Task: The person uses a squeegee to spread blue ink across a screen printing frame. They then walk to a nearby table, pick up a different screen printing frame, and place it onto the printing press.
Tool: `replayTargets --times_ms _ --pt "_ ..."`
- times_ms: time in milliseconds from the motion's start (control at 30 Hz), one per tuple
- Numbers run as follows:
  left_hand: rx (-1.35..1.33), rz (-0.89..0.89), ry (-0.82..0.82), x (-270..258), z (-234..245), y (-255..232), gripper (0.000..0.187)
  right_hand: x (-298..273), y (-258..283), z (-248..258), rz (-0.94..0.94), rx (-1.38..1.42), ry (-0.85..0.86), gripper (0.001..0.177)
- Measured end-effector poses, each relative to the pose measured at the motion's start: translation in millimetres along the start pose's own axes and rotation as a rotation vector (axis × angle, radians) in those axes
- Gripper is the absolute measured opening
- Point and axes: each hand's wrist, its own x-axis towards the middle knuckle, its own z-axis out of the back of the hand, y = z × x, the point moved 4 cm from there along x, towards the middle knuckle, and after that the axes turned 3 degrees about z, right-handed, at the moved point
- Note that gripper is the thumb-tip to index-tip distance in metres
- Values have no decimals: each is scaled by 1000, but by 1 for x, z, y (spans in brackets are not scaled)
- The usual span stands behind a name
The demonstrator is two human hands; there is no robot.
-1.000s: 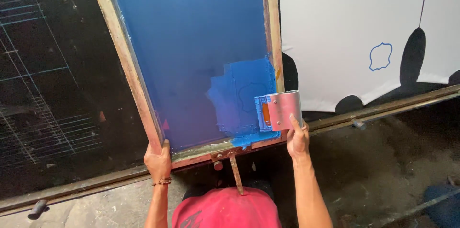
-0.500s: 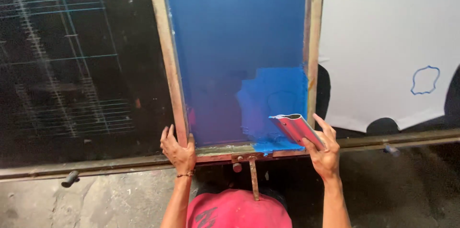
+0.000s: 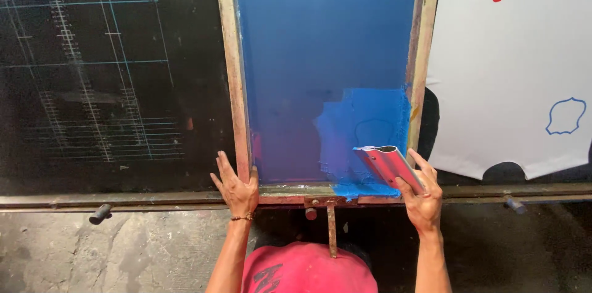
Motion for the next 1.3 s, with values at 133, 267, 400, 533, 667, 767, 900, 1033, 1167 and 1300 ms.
replayTargets --times_ms 133,267,400,533,667,767,900,1033,1167,1300 --pt "29 -13 -50 -1 -6 7 95 1 6 3 -11 15 -5 22" --pt "40 -35 -72 -2 -9 14 94 2 12 9 -24 38 -18 20" --pt "54 -60 -101 -3 -11 17 92 1 15 14 -34 48 -25 18" --pt "70 -102 -140 -4 -12 18 90 0 12 17 -38 31 -11 20" --pt "89 -129 -146 -2 -10 18 92 3 5 19 -18 13 30 22" --pt "91 -130 -127 -4 -11 18 93 5 3 22 -3 -16 75 23" --pt "57 -104 -109 -3 -7 9 93 11 13 21 56 -127 212 27" --pt "-1 -86 -69 -2 -9 14 90 2 10 15 170 -244 313 26" --pt "-19 -72 -52 -2 -13 17 91 -11 13 8 222 -364 368 28" --pt "-41 -67 -49 -3 -9 12 88 -30 0 5 302 -431 323 29"
